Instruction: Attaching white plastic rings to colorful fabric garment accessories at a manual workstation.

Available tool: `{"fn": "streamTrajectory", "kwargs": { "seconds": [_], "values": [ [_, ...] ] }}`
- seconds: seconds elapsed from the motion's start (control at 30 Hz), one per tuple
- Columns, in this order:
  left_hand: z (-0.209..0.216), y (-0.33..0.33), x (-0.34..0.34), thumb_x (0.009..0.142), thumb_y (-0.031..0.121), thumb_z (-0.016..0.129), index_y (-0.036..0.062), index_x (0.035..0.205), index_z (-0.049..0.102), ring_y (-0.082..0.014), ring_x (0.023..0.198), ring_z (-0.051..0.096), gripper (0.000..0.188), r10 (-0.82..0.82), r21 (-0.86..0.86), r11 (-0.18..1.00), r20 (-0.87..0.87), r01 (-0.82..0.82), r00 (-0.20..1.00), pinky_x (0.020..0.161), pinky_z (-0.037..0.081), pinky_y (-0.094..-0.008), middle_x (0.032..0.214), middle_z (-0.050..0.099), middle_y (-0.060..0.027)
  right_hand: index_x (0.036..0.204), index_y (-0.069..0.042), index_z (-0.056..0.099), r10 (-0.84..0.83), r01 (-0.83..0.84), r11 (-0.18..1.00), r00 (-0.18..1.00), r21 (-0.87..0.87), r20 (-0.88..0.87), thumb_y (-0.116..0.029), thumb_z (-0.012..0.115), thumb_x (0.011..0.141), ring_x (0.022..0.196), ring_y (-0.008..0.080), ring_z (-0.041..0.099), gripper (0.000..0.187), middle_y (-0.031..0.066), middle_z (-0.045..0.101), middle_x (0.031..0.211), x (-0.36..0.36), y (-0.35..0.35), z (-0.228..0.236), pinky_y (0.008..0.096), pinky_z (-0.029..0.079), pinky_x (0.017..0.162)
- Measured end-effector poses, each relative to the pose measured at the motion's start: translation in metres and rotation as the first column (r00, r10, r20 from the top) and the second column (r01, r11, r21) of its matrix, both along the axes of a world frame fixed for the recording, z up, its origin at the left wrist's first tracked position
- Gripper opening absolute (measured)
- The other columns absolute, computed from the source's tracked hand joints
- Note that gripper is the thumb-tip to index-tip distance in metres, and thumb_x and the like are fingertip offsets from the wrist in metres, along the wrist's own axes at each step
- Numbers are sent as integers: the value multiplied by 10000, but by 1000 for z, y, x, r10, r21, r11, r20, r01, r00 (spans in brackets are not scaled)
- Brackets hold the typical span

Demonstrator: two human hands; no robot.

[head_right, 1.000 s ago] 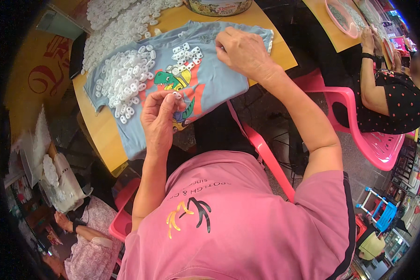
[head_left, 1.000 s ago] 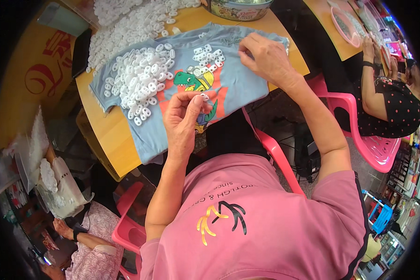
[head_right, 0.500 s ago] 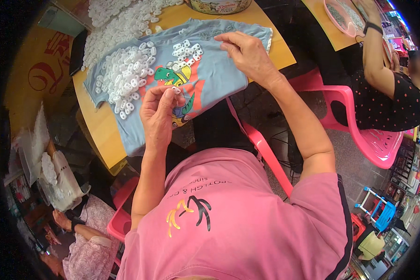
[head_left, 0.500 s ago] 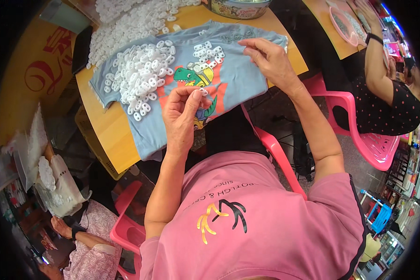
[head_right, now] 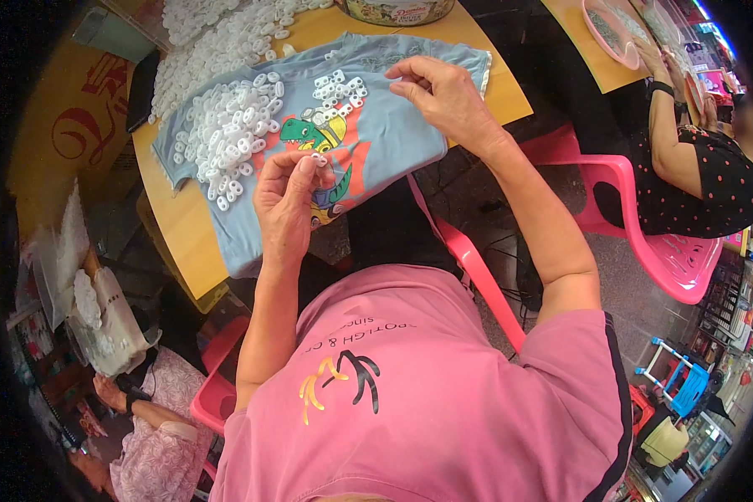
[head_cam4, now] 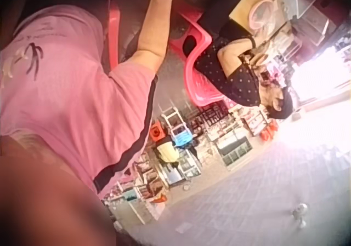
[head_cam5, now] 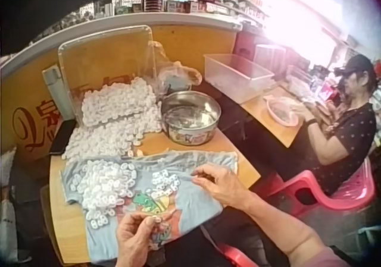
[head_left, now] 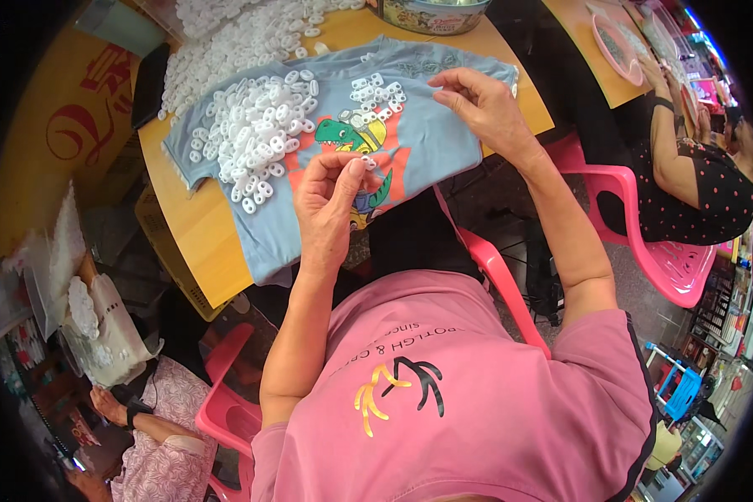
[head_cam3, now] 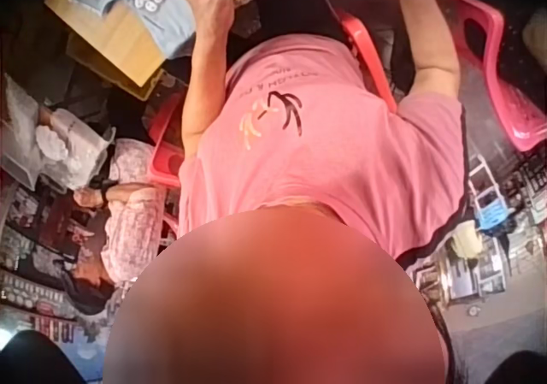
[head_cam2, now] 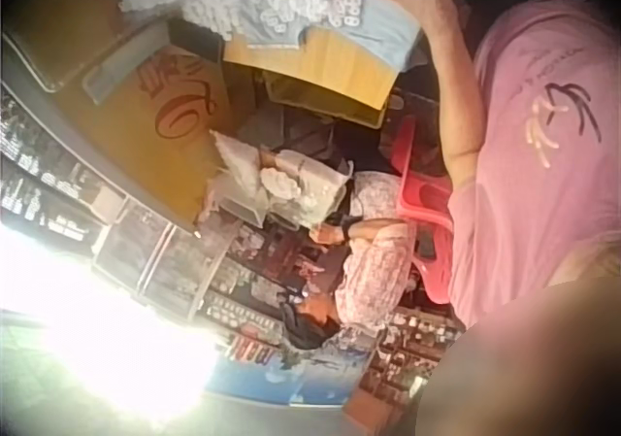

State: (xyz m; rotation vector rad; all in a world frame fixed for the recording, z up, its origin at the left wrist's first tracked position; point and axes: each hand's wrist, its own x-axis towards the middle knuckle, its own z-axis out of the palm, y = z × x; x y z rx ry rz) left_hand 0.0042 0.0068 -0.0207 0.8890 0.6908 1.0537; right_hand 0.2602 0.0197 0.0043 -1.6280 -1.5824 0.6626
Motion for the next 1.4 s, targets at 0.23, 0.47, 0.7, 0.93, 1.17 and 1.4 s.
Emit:
{"fn": "streamTrajectory", "kwargs": {
  "seconds": [0.23, 0.47, 0.7, 0.93, 1.17, 1.4],
  "values": [
    [0, 0, -1, 947, 132, 627, 9, 1020, 591, -118, 797, 647, 147, 2, -3, 1000, -3, -2, 1000, 737, 519, -254, 917, 678, -73, 1109, 5, 648, 119, -122, 992, 988, 21, 100, -70, 616, 916, 875, 78, 578, 209, 24, 641, 969, -1, -1, 4, 250, 488, 771],
    [-1, 0, 0, 947, 130, 626, 13, 1020, 594, -114, 792, 643, 141, 3, 2, 1000, -24, -3, 1000, 734, 519, -253, 916, 676, -69, 1160, -11, 634, 144, -146, 989, 984, -12, -108, -86, 614, 928, 853, 54, 559, 244, -6, 624, 957, 0, -1, 2, 226, 470, 719],
    [-3, 0, -1, 953, 133, 617, 9, 1023, 598, -113, 794, 640, 144, 0, 14, 1000, -21, 0, 1000, 740, 518, -251, 918, 674, -67, 1170, -9, 635, 73, -140, 979, 920, -149, -385, -142, 622, 942, 731, 37, 527, 264, -19, 614, 881, -7, -5, 13, 193, 457, 672],
    [1, 0, 0, 951, 130, 620, 5, 1019, 594, -113, 786, 641, 145, 13, -32, 999, -19, -13, 1000, 735, 517, -247, 895, 664, -57, 1154, -7, 644, 94, -158, 980, 905, -123, -416, -148, 617, 945, 709, 40, 530, 253, -8, 614, 851, -8, -5, 13, 197, 462, 668],
    [24, 8, -2, 936, 127, 638, 3, 962, 609, -86, 664, 587, 131, 92, 80, 995, -382, -67, 920, 604, 473, -234, 850, 659, -41, 1167, -3, 631, 115, -181, 980, 855, -83, -506, -145, 631, 936, 719, 44, 537, 272, -7, 617, 867, -10, -9, 15, 202, 466, 676],
    [33, 34, -3, 853, 79, 678, 14, 924, 642, -149, 605, 573, 103, 286, 423, 897, -779, 131, 557, 563, 452, -299, 778, 635, -85, 1180, 2, 620, 116, -181, 981, 838, -70, -533, -150, 648, 927, 729, 46, 541, 296, -5, 619, 893, -4, -15, 10, 204, 472, 691]
  ]
}}
